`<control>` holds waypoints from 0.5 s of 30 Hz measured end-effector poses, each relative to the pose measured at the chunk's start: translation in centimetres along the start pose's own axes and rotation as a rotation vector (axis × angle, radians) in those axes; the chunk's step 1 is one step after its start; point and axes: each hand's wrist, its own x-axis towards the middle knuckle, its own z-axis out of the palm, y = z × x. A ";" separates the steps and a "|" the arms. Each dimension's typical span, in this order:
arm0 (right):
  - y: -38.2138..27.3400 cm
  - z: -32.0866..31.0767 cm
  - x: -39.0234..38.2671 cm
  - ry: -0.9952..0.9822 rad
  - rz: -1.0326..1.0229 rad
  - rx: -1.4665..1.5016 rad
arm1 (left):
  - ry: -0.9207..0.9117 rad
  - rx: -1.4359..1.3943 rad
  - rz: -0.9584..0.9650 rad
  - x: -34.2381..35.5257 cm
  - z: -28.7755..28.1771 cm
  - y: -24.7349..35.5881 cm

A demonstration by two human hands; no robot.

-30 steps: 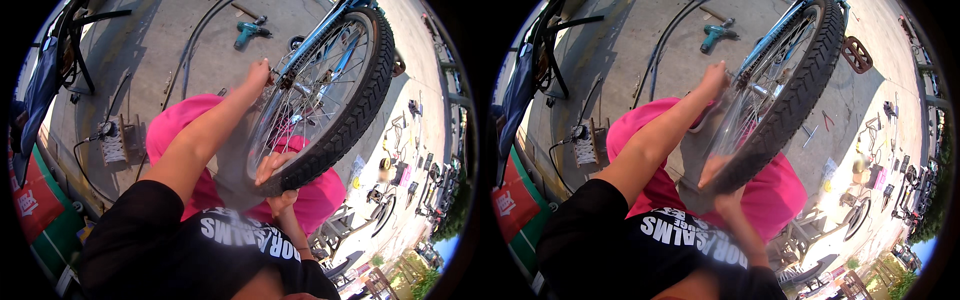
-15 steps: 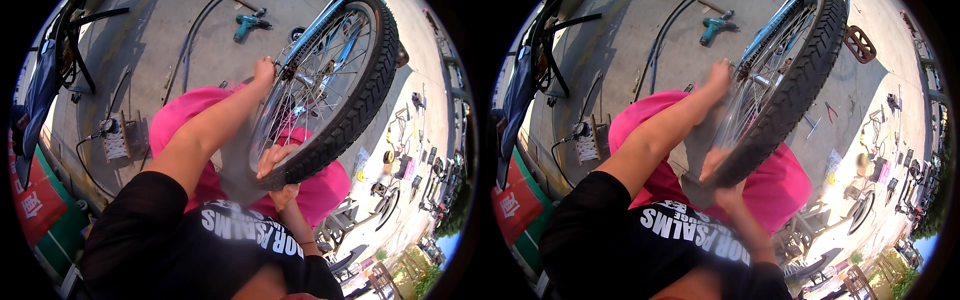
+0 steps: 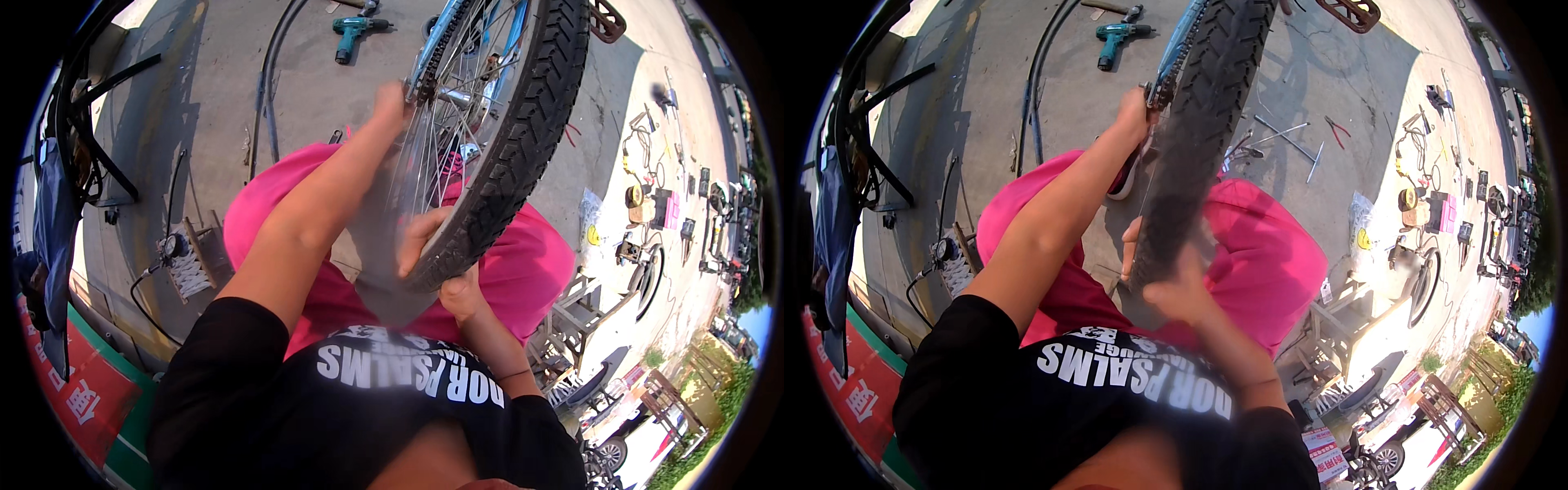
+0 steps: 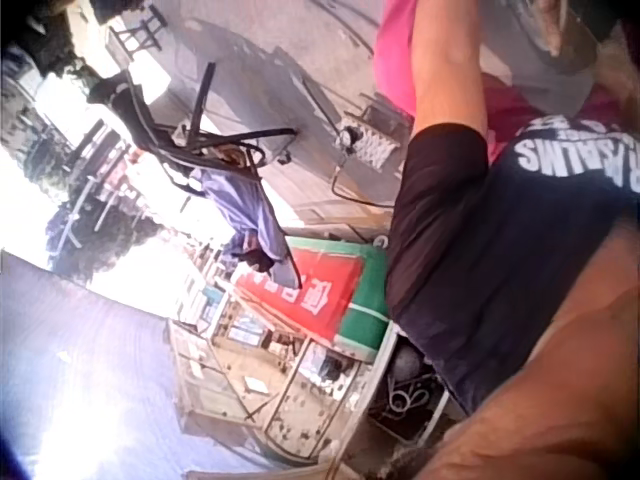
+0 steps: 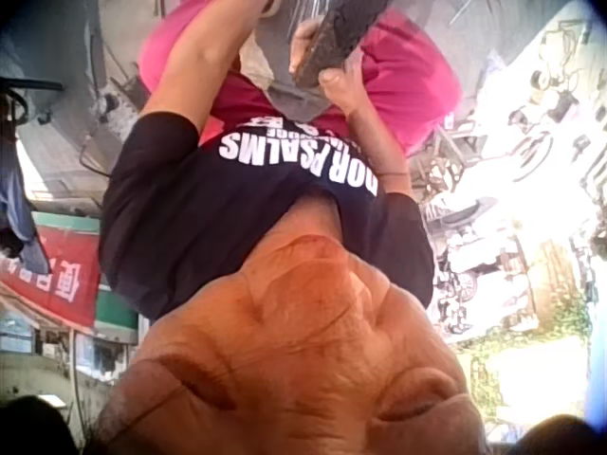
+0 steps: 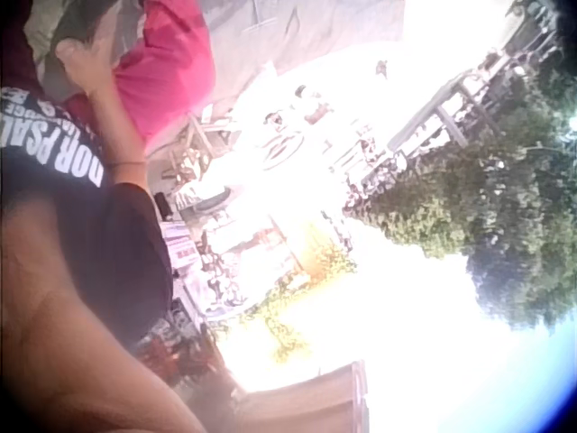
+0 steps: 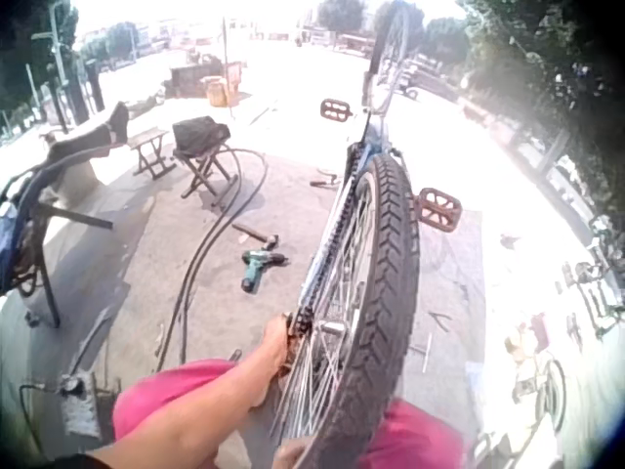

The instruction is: The person sits on the ground and works on a bicycle wheel, using a wrench to tighten the axle nuts and a spoke wrench to adjust the spokes. They repeatedly spin the wheel to check alignment and continue making adjustments.

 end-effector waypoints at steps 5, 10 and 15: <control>-2.8 -4.6 -0.3 0.009 0.049 -0.312 | 0.076 -0.233 -0.163 -0.9 1.4 1.2; -1.1 -9.6 2.8 0.620 0.153 -0.314 | -0.010 -0.247 -0.064 2.3 -0.9 -0.1; 10.1 -16.7 4.8 0.242 0.014 -0.679 | -0.024 -0.281 -0.054 0.8 1.2 0.1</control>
